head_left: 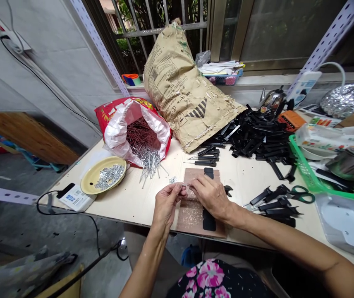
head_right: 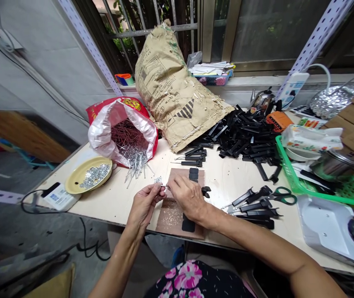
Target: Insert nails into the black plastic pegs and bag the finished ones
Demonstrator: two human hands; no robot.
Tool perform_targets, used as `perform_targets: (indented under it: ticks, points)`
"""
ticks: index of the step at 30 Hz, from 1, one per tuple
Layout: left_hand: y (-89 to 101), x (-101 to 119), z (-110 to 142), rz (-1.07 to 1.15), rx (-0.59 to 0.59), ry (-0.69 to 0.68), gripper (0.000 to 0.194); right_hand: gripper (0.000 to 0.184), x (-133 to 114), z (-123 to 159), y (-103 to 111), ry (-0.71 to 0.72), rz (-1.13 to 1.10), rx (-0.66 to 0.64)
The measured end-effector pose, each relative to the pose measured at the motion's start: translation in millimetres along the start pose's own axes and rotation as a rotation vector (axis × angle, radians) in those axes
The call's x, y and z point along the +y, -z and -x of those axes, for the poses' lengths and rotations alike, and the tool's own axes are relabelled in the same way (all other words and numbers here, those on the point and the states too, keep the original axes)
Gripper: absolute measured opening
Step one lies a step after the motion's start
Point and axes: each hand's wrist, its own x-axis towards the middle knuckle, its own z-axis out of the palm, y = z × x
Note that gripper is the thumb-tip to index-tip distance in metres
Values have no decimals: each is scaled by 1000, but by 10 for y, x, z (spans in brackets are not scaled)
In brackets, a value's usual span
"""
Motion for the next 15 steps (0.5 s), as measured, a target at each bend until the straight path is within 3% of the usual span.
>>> perform_targets:
  ticks: [9,15]
  points:
    - [-11,-9,-31,-53,-12,-5,29,21,40,19,17,111,98,85]
    - [20,-25,-49,-141,-15,-68,27,25,77,20,4,-91,-145,-70]
